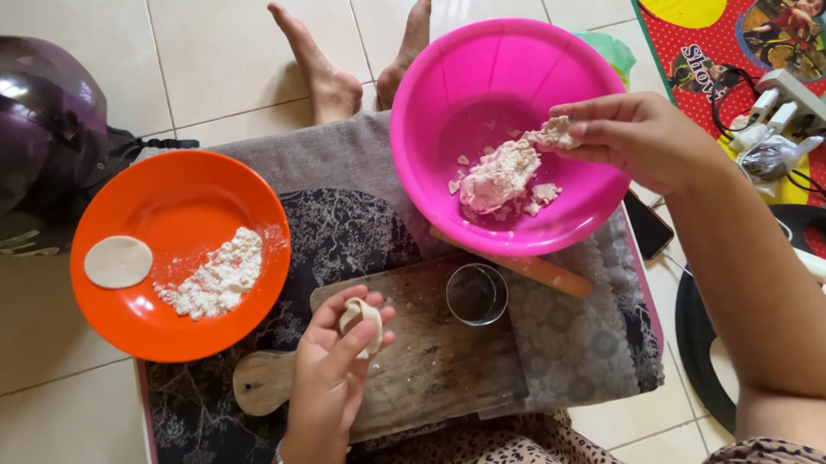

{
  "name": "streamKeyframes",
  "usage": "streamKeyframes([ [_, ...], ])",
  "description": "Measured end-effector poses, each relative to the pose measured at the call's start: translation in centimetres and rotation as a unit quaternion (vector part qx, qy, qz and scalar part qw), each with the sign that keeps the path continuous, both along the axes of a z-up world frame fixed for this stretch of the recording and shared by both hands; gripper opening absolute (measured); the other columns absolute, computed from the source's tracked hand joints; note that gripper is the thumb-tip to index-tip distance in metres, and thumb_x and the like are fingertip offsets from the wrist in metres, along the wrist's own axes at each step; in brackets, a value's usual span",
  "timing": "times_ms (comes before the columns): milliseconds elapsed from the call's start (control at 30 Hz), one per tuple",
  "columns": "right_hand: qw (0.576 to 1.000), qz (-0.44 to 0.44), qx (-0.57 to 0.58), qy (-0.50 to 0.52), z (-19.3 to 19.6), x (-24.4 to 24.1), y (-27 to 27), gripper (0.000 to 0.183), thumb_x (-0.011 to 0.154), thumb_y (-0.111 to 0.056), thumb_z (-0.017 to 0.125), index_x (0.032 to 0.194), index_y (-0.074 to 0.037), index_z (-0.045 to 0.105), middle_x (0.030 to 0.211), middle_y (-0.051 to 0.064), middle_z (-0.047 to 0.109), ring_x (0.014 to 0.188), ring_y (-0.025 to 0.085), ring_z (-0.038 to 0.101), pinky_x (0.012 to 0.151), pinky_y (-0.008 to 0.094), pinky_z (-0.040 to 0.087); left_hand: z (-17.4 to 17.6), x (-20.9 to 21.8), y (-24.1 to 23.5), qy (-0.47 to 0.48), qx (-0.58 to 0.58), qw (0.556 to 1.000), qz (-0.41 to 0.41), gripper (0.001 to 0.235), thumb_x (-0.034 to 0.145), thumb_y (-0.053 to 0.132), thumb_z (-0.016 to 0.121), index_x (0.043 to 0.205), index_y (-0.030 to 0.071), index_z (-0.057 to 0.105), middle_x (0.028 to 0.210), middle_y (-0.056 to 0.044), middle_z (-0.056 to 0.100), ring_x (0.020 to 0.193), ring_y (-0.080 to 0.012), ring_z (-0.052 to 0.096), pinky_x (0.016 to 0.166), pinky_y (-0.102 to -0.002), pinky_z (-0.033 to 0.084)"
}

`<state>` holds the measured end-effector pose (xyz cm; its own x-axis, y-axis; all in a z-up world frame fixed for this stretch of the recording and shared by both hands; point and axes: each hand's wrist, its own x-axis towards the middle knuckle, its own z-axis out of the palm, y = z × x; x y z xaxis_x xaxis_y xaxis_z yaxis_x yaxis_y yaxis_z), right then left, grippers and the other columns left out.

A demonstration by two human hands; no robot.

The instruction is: Rolling and shaping dough into small wrappers using a rolling pin and hands

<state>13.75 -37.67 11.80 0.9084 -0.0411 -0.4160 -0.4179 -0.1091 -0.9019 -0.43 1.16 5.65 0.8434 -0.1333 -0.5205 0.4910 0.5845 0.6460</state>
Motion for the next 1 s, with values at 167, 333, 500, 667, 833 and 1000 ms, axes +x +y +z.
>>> streamKeyframes([
  [167,0.996,0.026,0.083,-0.017,1.3,-3.3,2.3,0.043,0.089,0.011,0.057,0.132,0.009,0.062,0.114,0.027,0.071,0.101,0.03,0.073,0.085,0.026,0.059,1.1,0.3,-1.8,0.022,-0.039,0.999,0.029,0.046,0.085,-0.004,0.06,0.13,-0.006,0.051,0.127,-0.027,0.06,0.117,-0.035,0.061,0.092,-0.038,0.056],
  [333,0.994,0.109,0.01,-0.007,4.1,-7.1,8.6,0.041,0.081,0.01,0.066,0.121,0.007,0.071,0.11,0.025,0.079,0.091,0.029,0.077,0.08,0.03,0.062,1.5,0.1,-3.4,0.016,-0.199,0.979,0.034,0.031,0.102,0.013,0.043,0.125,-0.004,0.052,0.134,-0.028,0.058,0.127,-0.0385,0.058,0.101,-0.046,0.054],
  [500,0.912,0.279,-0.182,-0.239,5.9,-11.9,16.4,0.048,0.077,0.002,0.074,0.123,-0.01,0.072,0.106,0.003,0.082,0.082,0.012,0.077,0.073,0.022,0.063,3.0,-0.2,-4.6,0.034,-0.215,0.975,0.04,0.043,0.102,0.021,0.036,0.135,-0.005,0.05,0.132,-0.026,0.06,0.113,-0.0307,0.061,0.103,-0.043,0.051],
  [667,0.733,0.202,-0.412,-0.501,1.9,-14.7,20.5,0.022,0.08,-0.009,0.077,0.102,-0.01,0.076,0.095,0.004,0.073,0.09,0.02,0.062,0.081,0.034,0.053,1.8,-0.7,-4.1,0.033,-0.193,0.981,0.01,0.041,0.107,0.033,0.038,0.129,0.001,0.053,0.116,-0.016,0.062,0.097,-0.0198,0.061,0.079,-0.029,0.051],
  [833,0.692,0.21,-0.429,-0.541,2.4,-16.8,21.5,0.037,0.08,-0.02,0.075,0.115,-0.006,0.073,0.12,0.011,0.059,0.109,0.029,0.057,0.095,0.045,0.044,0.2,-0.5,-3.5,0.034,-0.184,0.982,0.018,0.035,0.109,0.042,0.046,0.089,0.015,0.052,0.082,0.002,0.059,0.069,-0.0065,0.056,0.054,-0.018,0.042],
  [1000,0.786,0.212,-0.306,-0.494,4.0,-17.9,20.3,0.034,0.084,-0.011,0.073,0.116,-0.001,0.067,0.124,0.016,0.064,0.115,0.035,0.058,0.1,0.047,0.05,0.1,-0.7,-2.6,0.007,-0.187,0.981,0.059,0.059,0.109,0.052,0.037,0.061,0.017,0.036,0.05,0.005,0.028,0.038,-0.0059,0.016,0.035,-0.024,0.012],
])
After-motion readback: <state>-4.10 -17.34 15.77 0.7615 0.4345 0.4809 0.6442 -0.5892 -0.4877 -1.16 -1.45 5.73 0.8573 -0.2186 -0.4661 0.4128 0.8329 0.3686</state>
